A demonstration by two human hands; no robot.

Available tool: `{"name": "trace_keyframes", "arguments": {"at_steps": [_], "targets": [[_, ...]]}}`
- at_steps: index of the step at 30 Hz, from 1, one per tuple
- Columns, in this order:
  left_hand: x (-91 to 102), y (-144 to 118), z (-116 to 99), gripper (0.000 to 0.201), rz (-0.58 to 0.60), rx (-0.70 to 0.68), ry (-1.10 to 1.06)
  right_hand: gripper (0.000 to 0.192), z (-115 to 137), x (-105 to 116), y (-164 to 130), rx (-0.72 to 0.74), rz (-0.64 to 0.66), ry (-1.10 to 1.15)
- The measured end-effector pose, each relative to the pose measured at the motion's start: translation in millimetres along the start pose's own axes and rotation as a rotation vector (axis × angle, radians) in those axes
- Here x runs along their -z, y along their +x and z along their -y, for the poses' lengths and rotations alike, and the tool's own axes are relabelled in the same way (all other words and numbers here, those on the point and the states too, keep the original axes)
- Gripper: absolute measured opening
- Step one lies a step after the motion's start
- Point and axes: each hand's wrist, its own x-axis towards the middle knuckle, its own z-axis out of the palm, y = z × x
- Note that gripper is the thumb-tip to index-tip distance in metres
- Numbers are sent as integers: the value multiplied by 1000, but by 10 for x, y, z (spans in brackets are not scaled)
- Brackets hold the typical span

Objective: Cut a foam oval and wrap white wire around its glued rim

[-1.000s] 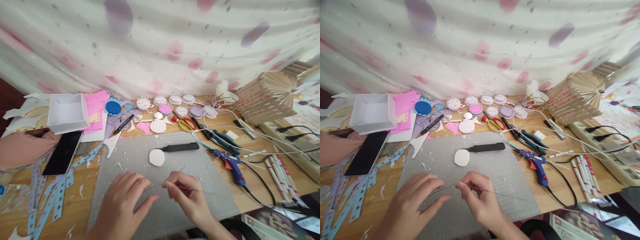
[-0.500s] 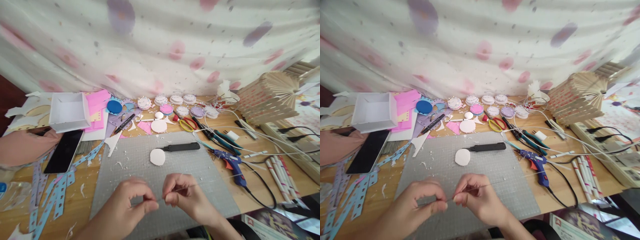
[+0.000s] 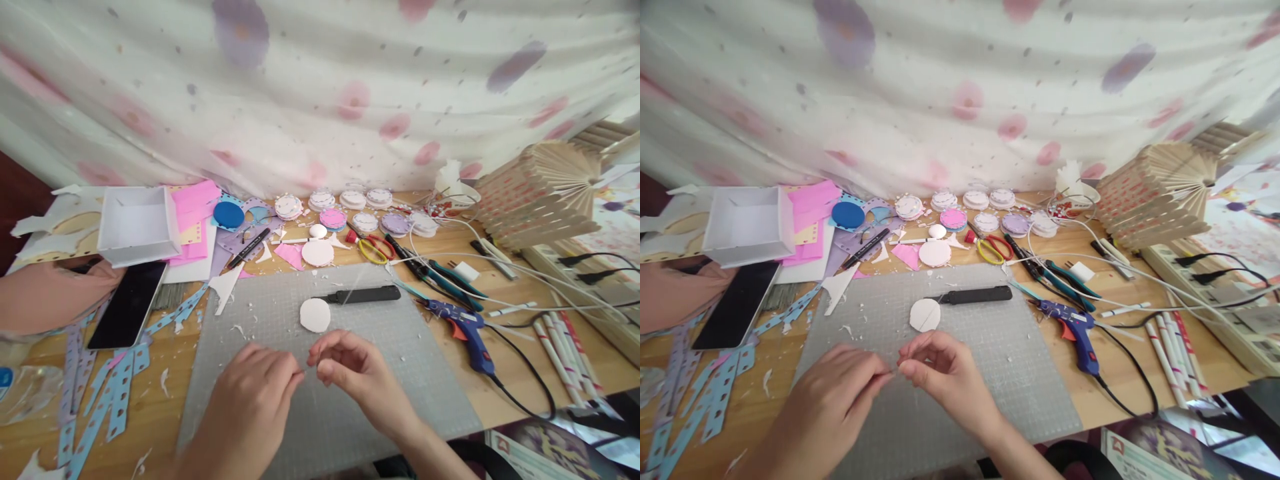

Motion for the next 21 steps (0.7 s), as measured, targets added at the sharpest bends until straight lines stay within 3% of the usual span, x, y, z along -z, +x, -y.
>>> {"name": "trace_keyframes", "arguments": {"at_steps": [3,6,12,15,17,18,21], "targets": [[-79,-13,-29,26,-120,-174,211,14,11,-51,-6,72,-102,-100],[-93,-9,-66,23,-185,-226,317,13,-6,-56,-3,94,-196,-107],[-107,-11,-88,21,-253,-217,352,12,-103,-63,2,86,-224,21],[-126,-22,-90,20,-266,-175,259,14,-146,-67,-8,91,-257,101],[-118,-18,-82,21,-198,-58,71,16,-153,-63,-21,77,-258,179],[-109,-10,-72,22,-108,40,-78,16,-151,-61,-29,60,-242,227],[-79,35,-12,22,320,369,-697,19,-134,-52,-45,-34,-122,388]]}}
